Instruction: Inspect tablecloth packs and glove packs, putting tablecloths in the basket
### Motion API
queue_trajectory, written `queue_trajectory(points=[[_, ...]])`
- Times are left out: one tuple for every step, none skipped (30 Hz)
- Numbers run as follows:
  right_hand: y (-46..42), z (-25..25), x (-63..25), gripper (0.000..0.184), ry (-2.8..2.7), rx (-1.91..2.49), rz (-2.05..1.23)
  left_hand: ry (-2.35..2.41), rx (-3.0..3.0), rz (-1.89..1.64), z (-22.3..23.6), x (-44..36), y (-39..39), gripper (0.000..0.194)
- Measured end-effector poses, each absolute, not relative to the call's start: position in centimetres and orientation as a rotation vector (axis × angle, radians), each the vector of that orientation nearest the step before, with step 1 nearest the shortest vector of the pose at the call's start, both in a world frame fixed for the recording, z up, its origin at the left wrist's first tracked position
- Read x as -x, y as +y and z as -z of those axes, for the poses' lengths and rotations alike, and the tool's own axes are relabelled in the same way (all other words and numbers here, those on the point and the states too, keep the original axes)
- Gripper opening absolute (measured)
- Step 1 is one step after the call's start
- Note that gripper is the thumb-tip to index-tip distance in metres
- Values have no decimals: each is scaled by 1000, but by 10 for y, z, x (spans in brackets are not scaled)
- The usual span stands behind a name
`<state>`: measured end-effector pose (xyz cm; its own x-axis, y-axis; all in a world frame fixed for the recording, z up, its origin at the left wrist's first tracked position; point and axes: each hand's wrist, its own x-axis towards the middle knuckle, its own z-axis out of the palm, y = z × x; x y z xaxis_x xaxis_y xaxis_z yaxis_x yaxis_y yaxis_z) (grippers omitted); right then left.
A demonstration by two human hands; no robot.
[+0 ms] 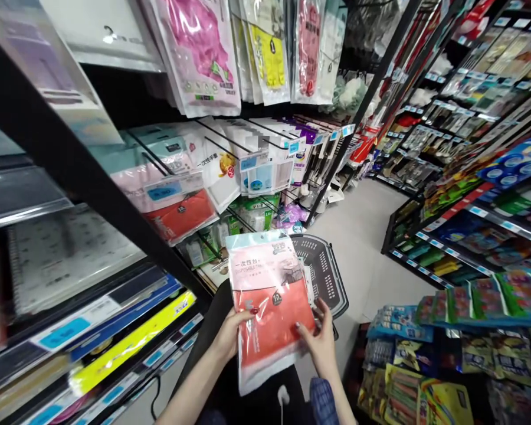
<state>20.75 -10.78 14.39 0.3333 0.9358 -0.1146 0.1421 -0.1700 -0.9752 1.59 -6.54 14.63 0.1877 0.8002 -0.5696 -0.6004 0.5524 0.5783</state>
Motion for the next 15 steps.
queue_trajectory(points=[[-111,-127,-213,69,-871,1545,-1135,967,-255,-966,-137,-17,-67,26],[-116,-111,-217,66,-748,1473,-1311,980,-280,-942,-126,-20,-69,26],[-121,-95,-221,63,-662,1398,-1458,979,-322,-907,-114,-24,-69,26],[-126,-82,-225,60,-620,1354,-1548,986,-374,-875,-101,-30,-69,28],[-130,-71,-231,56,-609,1348,-1577,997,-440,-837,-88,-36,-68,31],[-132,-61,-239,53,-628,1383,-1556,1009,-537,-795,-76,-42,-65,35],[-132,-53,-249,51,-664,1455,-1491,1039,-670,-751,-65,-47,-62,38],[-128,-46,-263,49,-706,1550,-1394,1097,-833,-702,-56,-49,-59,41],[-120,-38,-280,47,-749,1653,-1284,1168,-1027,-669,-48,-49,-55,43],[-109,-28,-298,46,-790,1755,-1168,1260,-1233,-640,-41,-46,-52,45],[-95,-16,-318,44,-828,1846,-1066,1381,-1458,-644,-36,-40,-48,45],[-78,-1,-337,42,-866,1916,-988,1472,-1671,-605,-31,-33,-45,45],[-60,17,-354,41,-906,1971,-936,1576,-1853,-555,-27,-25,-43,42],[-40,37,-369,40,-949,2030,-912,1700,-1986,-496,-22,-17,-41,40],[-19,59,-381,39,-990,2077,-898,1858,-2062,-465,-18,-9,-40,41]])
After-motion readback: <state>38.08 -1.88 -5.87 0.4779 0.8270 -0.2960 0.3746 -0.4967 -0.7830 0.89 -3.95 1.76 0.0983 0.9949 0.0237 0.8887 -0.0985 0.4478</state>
